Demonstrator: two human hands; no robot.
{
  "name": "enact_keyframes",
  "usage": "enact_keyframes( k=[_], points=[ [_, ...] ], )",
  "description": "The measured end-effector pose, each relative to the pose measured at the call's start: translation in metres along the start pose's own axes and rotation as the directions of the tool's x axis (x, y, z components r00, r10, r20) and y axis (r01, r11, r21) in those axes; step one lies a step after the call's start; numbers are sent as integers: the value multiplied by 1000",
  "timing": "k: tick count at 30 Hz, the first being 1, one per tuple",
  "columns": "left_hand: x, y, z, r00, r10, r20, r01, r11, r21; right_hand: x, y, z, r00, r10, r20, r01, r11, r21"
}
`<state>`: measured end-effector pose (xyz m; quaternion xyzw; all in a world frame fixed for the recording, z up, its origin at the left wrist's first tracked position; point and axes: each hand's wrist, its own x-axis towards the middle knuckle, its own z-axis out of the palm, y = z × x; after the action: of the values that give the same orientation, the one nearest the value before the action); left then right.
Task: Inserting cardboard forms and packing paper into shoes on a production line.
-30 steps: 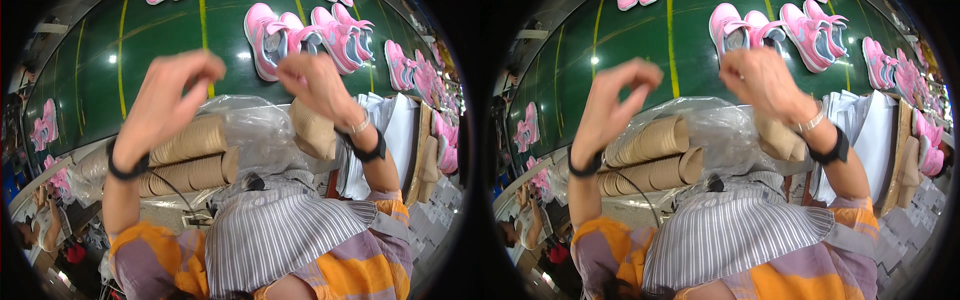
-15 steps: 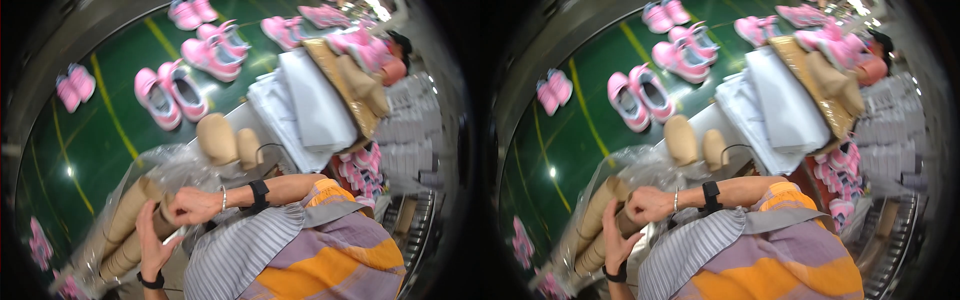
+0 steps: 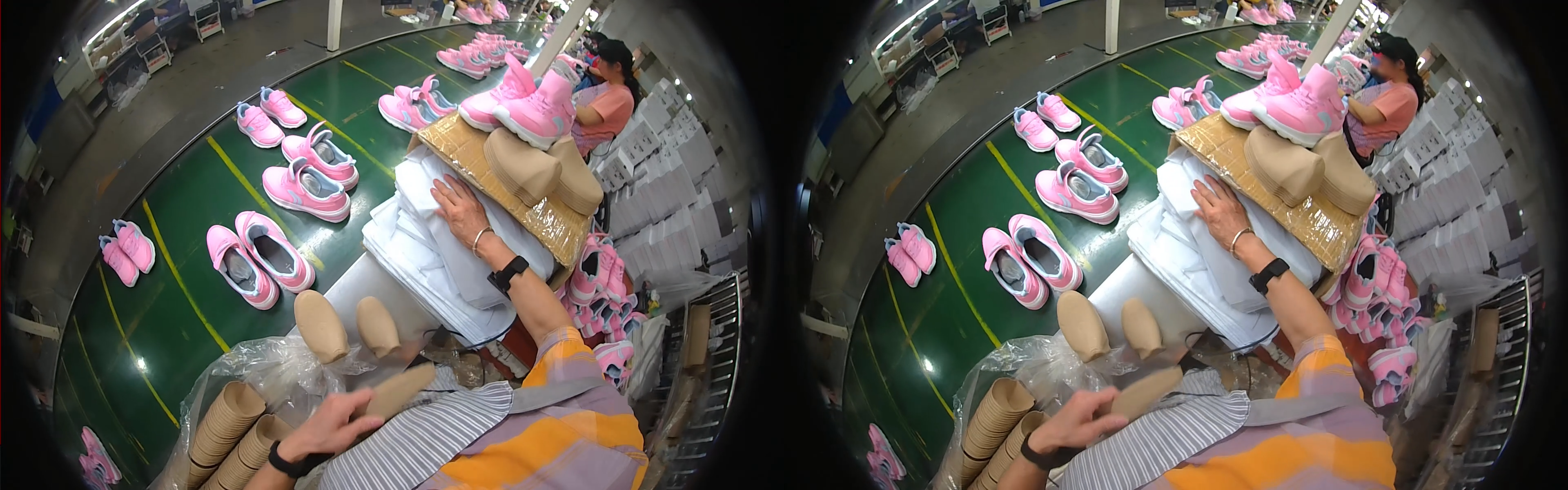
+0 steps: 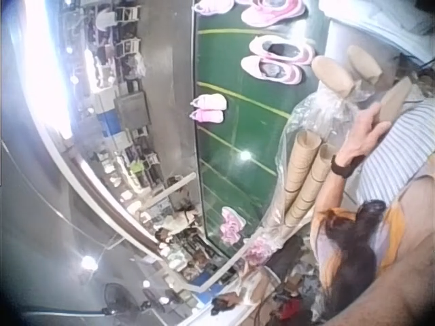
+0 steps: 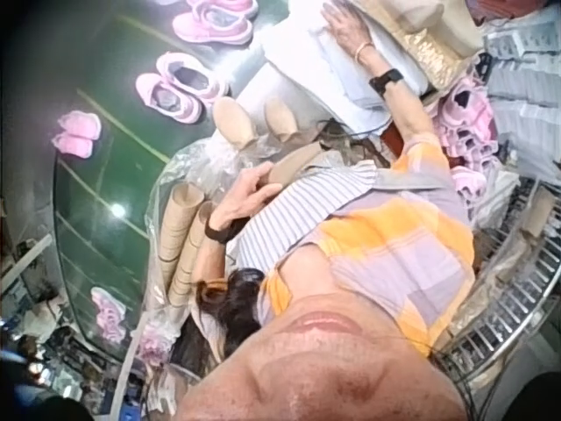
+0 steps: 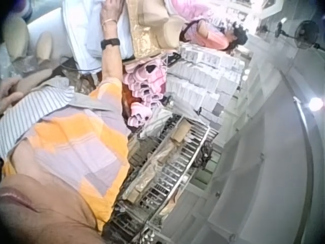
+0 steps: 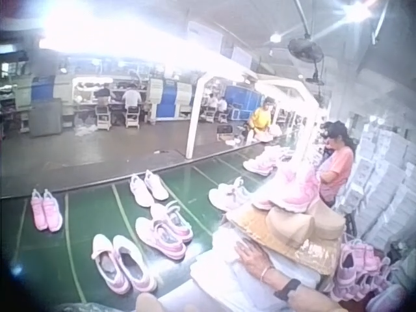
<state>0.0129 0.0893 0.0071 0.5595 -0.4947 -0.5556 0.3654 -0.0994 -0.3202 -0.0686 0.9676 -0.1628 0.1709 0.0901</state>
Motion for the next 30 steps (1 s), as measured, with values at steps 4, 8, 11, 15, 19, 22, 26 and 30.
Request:
enact_keyframes(
  k=[4, 8, 11, 15, 19, 22, 26, 30],
  points=[
    [85, 10, -10, 909, 61, -413, -199, 933, -300, -9, 6, 3, 975, 91, -203, -41, 970, 239],
    [185, -21, -29, 689, -9, -725, -438, 792, -426, 1, -2, 2, 924, 263, -276, -86, 849, 522],
    [238, -49, -30, 580, -8, -815, -430, 846, -314, 5, -20, 0, 837, 537, 109, -251, 199, 947],
    [265, -40, -10, 509, 109, -854, -609, 747, -267, 30, -79, -28, 904, 419, 89, -81, -36, 996],
    [240, -21, -17, 473, 326, -819, -612, 790, -39, 61, -102, -73, 960, -81, -270, 253, 669, 699],
    [210, 9, -34, 584, 430, -688, -626, 779, -44, 86, -78, -95, 960, -194, -204, 281, 621, 732],
    [178, 21, -81, 994, 83, -66, -21, 764, 645, 126, -75, -119, 917, -398, -28, 244, 504, 828],
    [166, -20, -1, 932, 334, 139, -362, 865, 348, 134, -108, -147, 844, -58, -533, 400, 729, 555]
  ],
)
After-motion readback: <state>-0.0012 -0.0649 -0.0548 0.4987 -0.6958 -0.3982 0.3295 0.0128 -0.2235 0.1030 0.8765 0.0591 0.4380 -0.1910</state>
